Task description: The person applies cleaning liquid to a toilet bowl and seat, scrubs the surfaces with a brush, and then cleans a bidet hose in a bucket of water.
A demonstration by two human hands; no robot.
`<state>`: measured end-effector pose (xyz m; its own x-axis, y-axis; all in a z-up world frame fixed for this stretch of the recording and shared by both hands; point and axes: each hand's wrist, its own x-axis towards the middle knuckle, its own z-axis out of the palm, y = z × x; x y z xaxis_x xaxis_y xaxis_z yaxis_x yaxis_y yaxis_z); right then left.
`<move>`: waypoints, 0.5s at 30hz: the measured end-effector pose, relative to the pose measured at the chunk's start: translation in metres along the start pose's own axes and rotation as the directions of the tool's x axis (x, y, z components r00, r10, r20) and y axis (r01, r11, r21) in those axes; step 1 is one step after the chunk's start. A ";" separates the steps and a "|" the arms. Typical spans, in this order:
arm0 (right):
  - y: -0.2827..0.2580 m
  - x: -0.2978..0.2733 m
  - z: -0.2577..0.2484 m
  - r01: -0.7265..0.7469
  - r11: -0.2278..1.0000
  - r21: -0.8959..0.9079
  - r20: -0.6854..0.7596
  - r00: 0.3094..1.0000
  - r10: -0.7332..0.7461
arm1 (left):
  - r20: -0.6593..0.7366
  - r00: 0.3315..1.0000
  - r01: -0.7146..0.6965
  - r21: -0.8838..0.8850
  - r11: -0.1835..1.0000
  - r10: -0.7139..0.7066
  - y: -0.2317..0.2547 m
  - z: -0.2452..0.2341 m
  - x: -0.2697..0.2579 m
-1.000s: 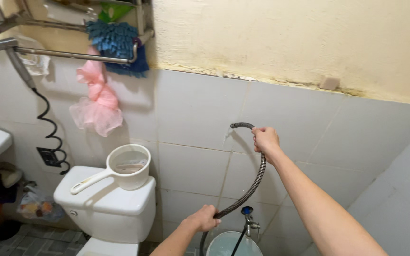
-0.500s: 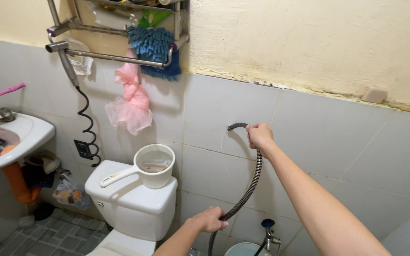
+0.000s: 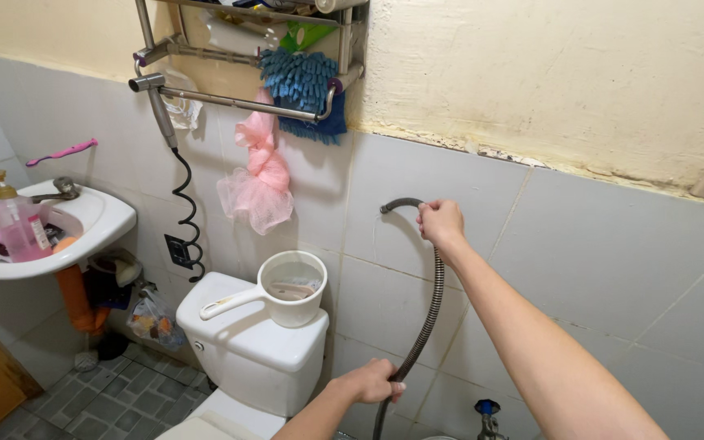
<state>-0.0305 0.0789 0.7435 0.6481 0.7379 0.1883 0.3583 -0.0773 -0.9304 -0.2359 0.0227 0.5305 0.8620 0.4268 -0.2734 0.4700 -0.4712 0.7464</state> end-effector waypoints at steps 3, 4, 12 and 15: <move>-0.013 -0.011 0.003 0.072 0.996 -0.048 -0.075 0.994 -0.075 | -0.003 1.000 -0.016 -0.015 1.000 0.016 -0.001 -0.002 0.004; -0.016 -0.015 0.002 0.095 0.993 -0.073 -0.097 0.990 -0.101 | -0.002 1.000 -0.013 -0.018 1.000 0.013 -0.001 -0.002 0.005; -0.008 -0.025 -0.034 0.106 0.987 -0.125 -0.202 0.971 -0.130 | 0.044 0.999 -0.009 -0.018 1.000 0.010 0.014 0.010 0.020; 0.004 -0.032 -0.063 0.083 0.984 -0.159 -0.261 0.958 -0.122 | 0.060 0.998 -0.036 0.010 0.999 0.036 0.025 0.019 0.023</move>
